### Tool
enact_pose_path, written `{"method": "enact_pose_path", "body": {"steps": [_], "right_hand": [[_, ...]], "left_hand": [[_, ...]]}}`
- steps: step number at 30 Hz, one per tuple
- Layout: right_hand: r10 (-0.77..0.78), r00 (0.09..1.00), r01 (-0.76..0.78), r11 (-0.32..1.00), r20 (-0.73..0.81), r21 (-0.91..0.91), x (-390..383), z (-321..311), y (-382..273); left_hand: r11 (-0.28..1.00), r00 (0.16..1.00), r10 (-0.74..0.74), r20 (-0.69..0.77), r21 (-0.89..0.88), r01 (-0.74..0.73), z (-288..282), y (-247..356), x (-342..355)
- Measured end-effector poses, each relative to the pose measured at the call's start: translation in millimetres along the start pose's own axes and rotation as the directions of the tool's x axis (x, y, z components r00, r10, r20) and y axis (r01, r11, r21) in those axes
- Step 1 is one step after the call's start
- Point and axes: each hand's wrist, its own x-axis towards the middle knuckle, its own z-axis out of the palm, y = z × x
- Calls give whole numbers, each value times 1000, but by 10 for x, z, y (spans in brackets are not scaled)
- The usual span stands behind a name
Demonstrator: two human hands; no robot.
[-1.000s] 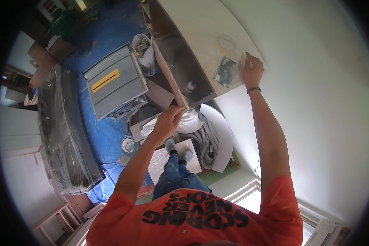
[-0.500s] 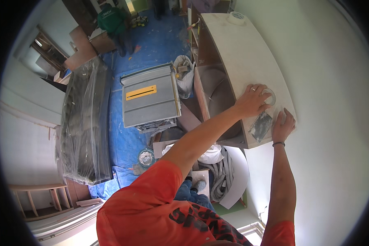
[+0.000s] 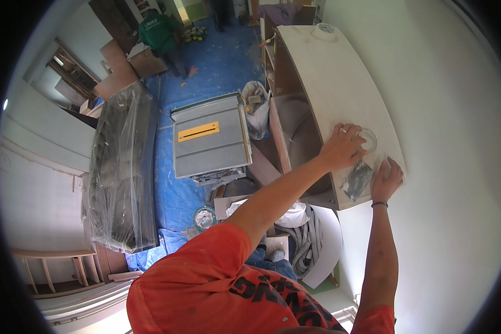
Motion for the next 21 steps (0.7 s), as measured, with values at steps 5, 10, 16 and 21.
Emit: {"method": "enact_pose_path", "body": {"steps": [5,10,16,21], "right_hand": [[-24,1000,24,1000,-14,-8,-8,14,20],[-7,1000,7,1000,-1,-5,-5,4,6],[-15,1000,15,1000,-1,1,-10,9,16],[5,1000,-5,1000,11,-8,-15,30,63]], "left_hand": [[999,1000,3,-29,-37,-4,6,-9,-8],[999,1000,-6,-14,-50,6,11,-16,-7],[1000,1000,6,-20,-28,-7,31,-34,-5],[999,1000,-4,-7,-46,4,46,-49,-7]]}}
